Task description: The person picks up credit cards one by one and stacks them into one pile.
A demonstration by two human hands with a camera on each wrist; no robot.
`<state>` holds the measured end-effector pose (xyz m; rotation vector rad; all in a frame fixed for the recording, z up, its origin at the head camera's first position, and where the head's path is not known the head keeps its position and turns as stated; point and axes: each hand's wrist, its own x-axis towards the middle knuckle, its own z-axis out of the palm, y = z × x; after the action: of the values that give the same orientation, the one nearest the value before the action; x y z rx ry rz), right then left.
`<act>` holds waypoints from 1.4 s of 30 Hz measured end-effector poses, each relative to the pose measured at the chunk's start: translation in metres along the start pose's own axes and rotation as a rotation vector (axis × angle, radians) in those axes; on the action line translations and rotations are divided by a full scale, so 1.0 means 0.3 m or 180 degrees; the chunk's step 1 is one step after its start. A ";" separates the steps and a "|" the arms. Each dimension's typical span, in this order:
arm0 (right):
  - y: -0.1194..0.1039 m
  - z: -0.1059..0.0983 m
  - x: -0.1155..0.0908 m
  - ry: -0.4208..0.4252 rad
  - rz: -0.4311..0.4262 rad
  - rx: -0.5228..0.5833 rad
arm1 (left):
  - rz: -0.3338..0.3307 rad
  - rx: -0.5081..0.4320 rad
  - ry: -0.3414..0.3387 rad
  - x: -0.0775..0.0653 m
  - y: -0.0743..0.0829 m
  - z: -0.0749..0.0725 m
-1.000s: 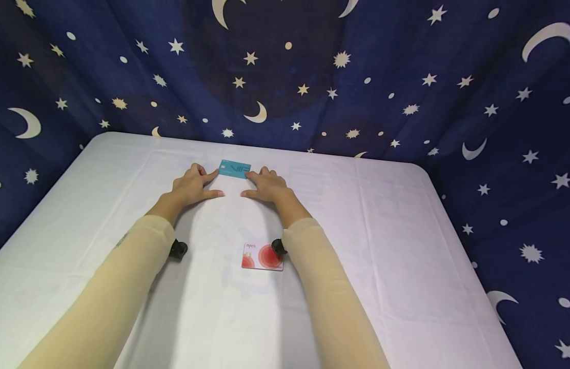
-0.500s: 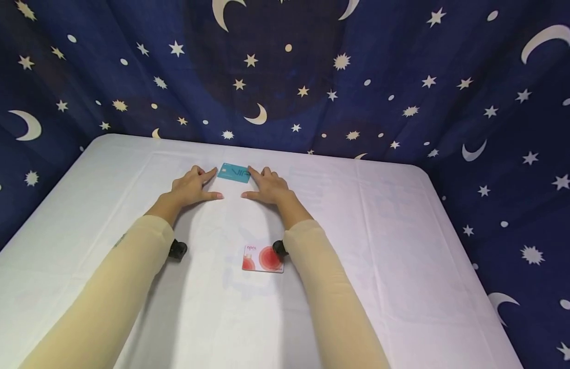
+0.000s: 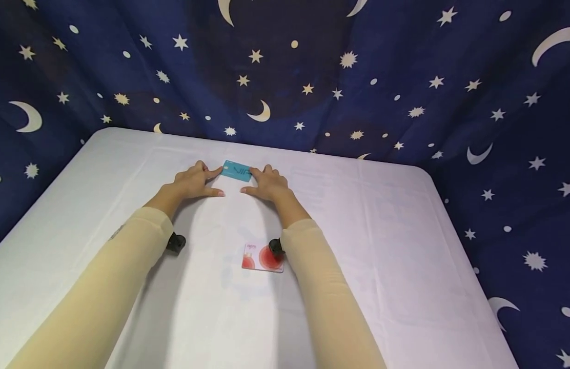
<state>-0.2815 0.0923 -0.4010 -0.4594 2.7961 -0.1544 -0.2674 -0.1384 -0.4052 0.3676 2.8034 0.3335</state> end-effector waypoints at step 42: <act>0.028 0.001 0.000 0.0076 0.0109 0.0356 | 0.0033 -0.0198 -0.0004 0.029 0.010 -0.018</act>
<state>-0.2839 0.1003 -0.4024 -0.3850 2.7987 -0.3085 -0.2765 -0.1341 -0.4015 0.3681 2.7833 0.4214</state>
